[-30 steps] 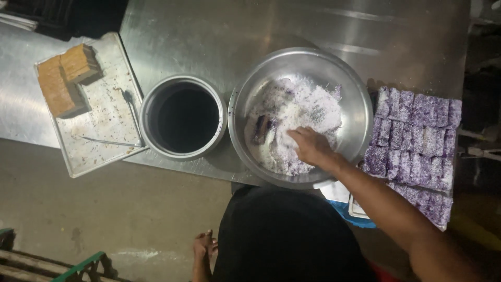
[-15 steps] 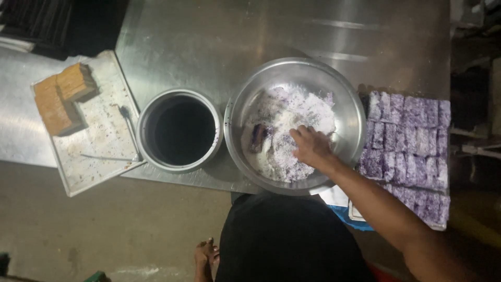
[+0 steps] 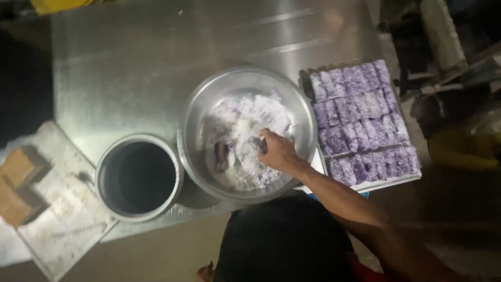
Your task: Dipping cake slices into a dark liquid and then coating them with shredded coconut.
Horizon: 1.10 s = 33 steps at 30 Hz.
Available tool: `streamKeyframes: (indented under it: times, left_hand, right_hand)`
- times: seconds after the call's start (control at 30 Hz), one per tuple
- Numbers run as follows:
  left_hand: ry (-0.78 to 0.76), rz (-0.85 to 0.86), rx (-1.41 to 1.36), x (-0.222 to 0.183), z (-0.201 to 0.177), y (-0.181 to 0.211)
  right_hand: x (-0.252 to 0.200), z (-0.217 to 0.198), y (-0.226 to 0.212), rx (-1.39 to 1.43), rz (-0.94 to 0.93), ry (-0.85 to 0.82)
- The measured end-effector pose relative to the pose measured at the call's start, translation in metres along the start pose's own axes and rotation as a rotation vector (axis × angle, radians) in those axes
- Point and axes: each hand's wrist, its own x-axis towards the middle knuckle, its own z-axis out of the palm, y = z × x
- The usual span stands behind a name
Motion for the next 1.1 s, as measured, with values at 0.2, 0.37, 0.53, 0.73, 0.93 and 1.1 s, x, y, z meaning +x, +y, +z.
streamKeyframes:
  times: [0.2, 0.37, 0.53, 0.73, 0.93, 1.1]
  left_hand:
    - [-0.279, -0.129, -0.183, 0.006, -0.021, 0.04]
    - [-0.026, -0.104, -0.625, -0.023, -0.006, 0.035]
    - [0.027, 0.129, 0.105, -0.014, 0.003, 0.021]
    - [0.072, 0.091, 0.272, -0.02, -0.001, 0.016]
    - [0.099, 0.038, 0.442, -0.026, -0.003, -0.007]
    - [0.11, 0.018, 0.548, -0.028, -0.001, -0.014]
  right_hand:
    - [-0.006, -0.075, -0.002, 0.224, 0.222, 0.007]
    - [-0.01, -0.141, 0.05, 0.34, 0.389, 0.225]
    - [-0.004, -0.114, 0.139, 0.117, 0.42, 0.306]
    - [0.003, -0.087, 0.158, -0.039, 0.529, 0.183]
    - [0.01, -0.063, 0.176, -0.155, 0.464, 0.269]
    - [0.014, -0.068, 0.164, -0.129, 0.485, 0.238]
